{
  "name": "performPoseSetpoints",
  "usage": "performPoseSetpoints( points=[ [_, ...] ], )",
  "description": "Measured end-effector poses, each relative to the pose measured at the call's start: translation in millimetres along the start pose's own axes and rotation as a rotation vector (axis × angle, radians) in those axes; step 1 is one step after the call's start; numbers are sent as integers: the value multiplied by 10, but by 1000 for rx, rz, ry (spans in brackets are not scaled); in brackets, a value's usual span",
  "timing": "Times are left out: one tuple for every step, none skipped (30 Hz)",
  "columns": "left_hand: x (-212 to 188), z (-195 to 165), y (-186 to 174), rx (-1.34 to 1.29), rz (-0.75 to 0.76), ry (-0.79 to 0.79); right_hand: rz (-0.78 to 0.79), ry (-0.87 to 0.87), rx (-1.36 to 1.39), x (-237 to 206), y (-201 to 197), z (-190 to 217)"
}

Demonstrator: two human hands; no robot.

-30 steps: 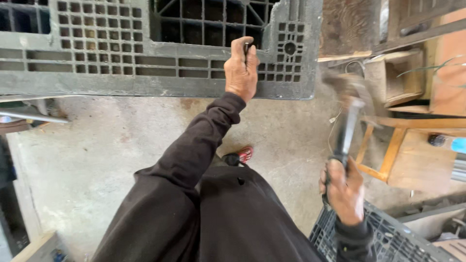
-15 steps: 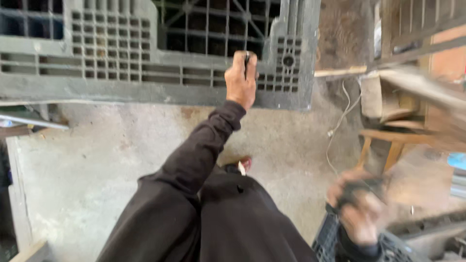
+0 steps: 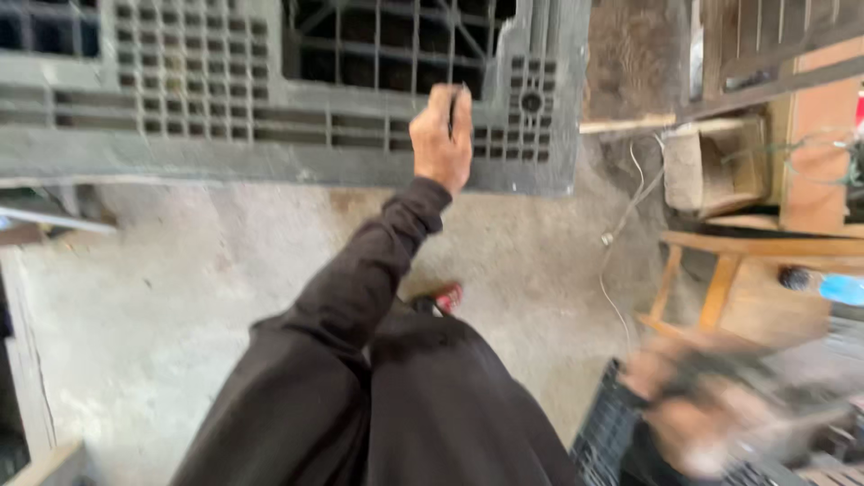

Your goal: The person hammers nails into the edge of a large black plastic crate lid resting on a work surface, driving one nail at a time while holding the nail in place with one hand. They reposition the lid, continue hammering along its edge, then reach into a container of nails to take more nails.

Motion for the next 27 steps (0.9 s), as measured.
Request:
performPoseSetpoints(
  points=[
    [-8,-62,-5,3,-27,102,174,21,-36,-112,228,93],
    [-10,-22,19,-31,-3,51,271,35,24,-137,377,202],
    [-21,28,36,-57,22,-15,339,35,68,-142,432,198],
    [-31,83,49,-80,44,-78,349,50,49,-86,414,140],
    [-37,134,56,-107,54,-136,181,51,-179,60,180,-15],
    [-46,179,63,-137,60,-191,-63,90,-478,181,-122,-215],
    [-42,215,66,-162,63,-240,-388,146,-806,283,-493,-356],
    [-26,205,52,-117,57,-209,-695,157,-1212,324,-781,-440],
    [-22,187,56,-75,54,-176,-933,235,-1601,345,-922,-470],
    [-3,168,52,-31,49,-152,-1018,241,-1750,376,-924,-486],
    [-15,150,47,-28,25,-144,-968,159,-1702,408,-860,-513],
    [20,126,37,-14,-9,-113,-914,70,-1646,444,-746,-453],
    [9,97,25,-8,-15,-102,-871,-53,-1585,403,-550,-358],
    [-1,84,61,-36,-9,-115,-482,-9,-1088,468,-318,-387],
    [10,71,41,-45,-8,-98,-75,38,-564,498,2,-413],
    [10,62,47,-55,2,-97,300,83,-29,451,336,-349],
    [6,62,48,-72,21,-100,638,109,513,336,543,-225],
    [-6,66,45,-83,36,-107,384,132,207,398,396,-309],
    [1,70,41,-97,45,-99,140,163,-98,439,154,-398],
    [4,90,42,-102,58,-116,-103,192,-406,456,-162,-503],
    [0,115,46,-106,69,-139,-355,220,-709,442,-504,-579],
    [1,137,51,-106,78,-161,-605,250,-1009,392,-808,-638],
    [2,143,52,-111,76,-150,-851,265,-1307,320,-1016,-649],
    [8,140,66,-123,81,-134,-1104,263,-1602,240,-1117,-631],
    [1,144,75,-136,83,-132,-1025,187,-1631,270,-1119,-726],
    [-15,130,79,-93,72,-112,-1024,110,-1611,267,-1091,-776],
    [-1,116,71,-38,56,-72,-997,31,-1582,318,-1067,-821]
  ],
)
Point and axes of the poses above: each hand's wrist, its own x-axis towards the middle knuckle, its own y-axis out of the palm, z = x × y, the point moved 6 cm from there along x, towards the middle knuckle
